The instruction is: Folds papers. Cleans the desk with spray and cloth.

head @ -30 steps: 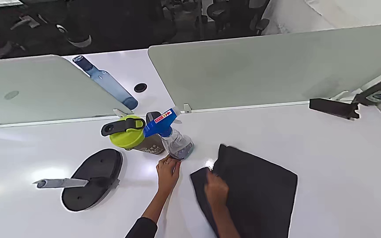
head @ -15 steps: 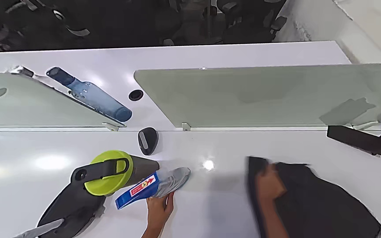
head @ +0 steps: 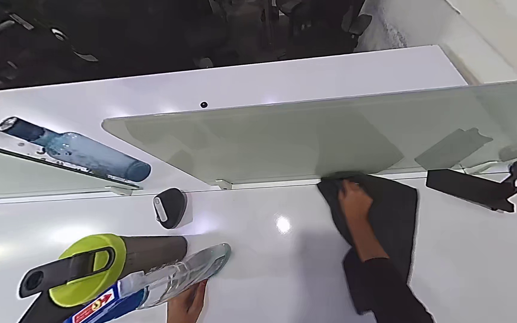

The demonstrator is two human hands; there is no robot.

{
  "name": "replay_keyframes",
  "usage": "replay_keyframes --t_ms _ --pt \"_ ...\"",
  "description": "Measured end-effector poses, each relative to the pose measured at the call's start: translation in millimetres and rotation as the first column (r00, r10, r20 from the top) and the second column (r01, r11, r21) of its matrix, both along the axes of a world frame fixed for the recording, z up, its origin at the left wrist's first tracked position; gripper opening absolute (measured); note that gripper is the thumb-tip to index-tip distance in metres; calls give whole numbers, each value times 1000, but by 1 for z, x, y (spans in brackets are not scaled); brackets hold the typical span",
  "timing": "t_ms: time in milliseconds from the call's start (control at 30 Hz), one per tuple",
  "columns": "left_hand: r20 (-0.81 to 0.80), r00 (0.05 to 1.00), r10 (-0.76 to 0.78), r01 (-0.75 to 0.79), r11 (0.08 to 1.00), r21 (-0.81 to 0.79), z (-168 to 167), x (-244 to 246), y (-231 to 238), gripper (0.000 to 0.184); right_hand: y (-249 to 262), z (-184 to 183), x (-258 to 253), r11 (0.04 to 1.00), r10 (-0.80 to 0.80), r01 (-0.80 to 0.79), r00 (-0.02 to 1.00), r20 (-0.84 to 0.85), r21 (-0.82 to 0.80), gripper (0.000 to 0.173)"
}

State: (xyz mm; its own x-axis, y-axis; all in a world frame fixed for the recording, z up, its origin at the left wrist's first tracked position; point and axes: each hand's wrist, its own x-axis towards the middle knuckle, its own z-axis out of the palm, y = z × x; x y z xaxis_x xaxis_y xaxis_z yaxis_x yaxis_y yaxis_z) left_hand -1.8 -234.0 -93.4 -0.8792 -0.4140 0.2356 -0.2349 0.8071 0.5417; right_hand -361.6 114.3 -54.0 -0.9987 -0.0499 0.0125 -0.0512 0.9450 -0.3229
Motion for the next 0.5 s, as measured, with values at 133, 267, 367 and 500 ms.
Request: replay_keyframes --t_ms 133,267,367,500 --pt "12 1000 -3 3 1000 -21 -3 1 -3 44 137 -6 -1 933 -356 357 934 -14 48 43" --pt "19 999 -30 31 999 -21 -4 2 -6 45 259 -1 62 750 -659 655 753 5 94 48" --pt "35 998 -43 43 999 -12 2 -1 -5 46 320 -1 138 558 -828 824 561 -4 103 49" --pt "24 997 -68 69 997 -45 7 -6 -2 49 361 -15 239 348 -928 912 368 -58 217 52"
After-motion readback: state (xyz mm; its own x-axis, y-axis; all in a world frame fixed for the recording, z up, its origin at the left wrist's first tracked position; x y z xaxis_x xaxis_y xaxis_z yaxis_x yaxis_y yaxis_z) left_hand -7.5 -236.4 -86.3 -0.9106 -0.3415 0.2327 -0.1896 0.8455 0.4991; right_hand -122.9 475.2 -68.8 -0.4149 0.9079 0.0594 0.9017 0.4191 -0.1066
